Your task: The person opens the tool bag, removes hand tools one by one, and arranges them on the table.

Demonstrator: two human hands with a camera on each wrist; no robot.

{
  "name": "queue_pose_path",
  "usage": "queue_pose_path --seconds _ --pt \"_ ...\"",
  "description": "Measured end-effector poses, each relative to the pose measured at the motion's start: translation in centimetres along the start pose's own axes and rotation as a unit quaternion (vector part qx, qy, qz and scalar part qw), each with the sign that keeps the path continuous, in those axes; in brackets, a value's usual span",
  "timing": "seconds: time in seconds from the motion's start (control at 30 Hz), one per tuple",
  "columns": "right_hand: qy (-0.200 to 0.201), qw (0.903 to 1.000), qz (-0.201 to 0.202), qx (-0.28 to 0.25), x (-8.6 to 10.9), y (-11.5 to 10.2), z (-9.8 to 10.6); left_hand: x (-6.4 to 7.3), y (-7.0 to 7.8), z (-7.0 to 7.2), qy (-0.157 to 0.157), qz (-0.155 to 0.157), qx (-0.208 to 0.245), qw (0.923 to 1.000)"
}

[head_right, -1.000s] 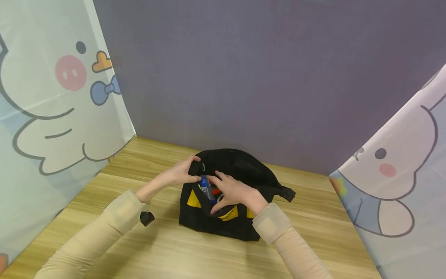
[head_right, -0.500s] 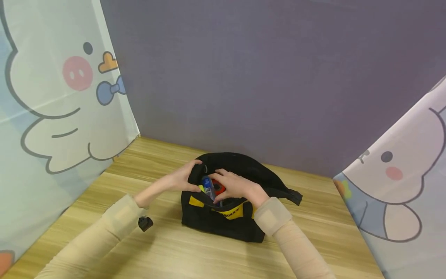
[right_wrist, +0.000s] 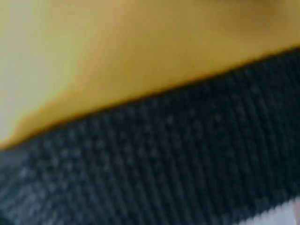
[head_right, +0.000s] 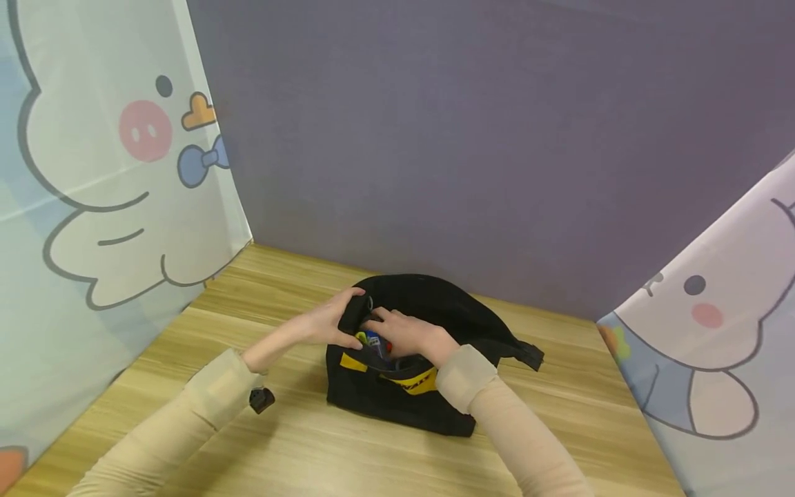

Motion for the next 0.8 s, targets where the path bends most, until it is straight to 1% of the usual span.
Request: queue_pose_path --seconds 0.13,0.2,0.37,0.6,0.67,0.8 --pt "-0.017 0.9998 -0.01 0.002 -0.7 0.4 -0.8 -0.1 -0.8 -0.3 -0.001 -0.033 0.0 0.9995" --pt "-0.026 0.9994 -0.02 0.008 -1.0 0.5 -1.1 -0.1 -1.1 -0.4 -0.002 -0.043 0.001 0.9991" --pt "-0.039 0.9976 -0.041 0.038 -1.4 0.6 -1.3 0.0 -1.2 -0.2 -0.014 -0.045 0.007 0.9989" --pt "-0.049 0.9968 -0.051 0.036 -1.8 0.8 -1.6 0.0 -0.9 -0.2 -0.018 -0.052 0.001 0.9985" --pt "-0.051 0.9964 -0.054 0.04 -1.9 0.9 -1.7 -0.1 -0.8 -0.2 -0.02 -0.05 0.003 0.9985" --pt "-0.064 0.9939 -0.06 0.066 -1.9 1.2 -1.8 -0.2 -0.7 -0.2 -0.025 -0.041 0.009 0.9988"
Point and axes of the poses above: each hand's wrist, its own x-axis away from the middle knuckle, its own z-axis out of the back of the hand, y = z × x, the point moved 2 cm from there along -x, towards the middle knuckle, and after that the axes turned 14 degrees about -x, right-handed, at the moved point
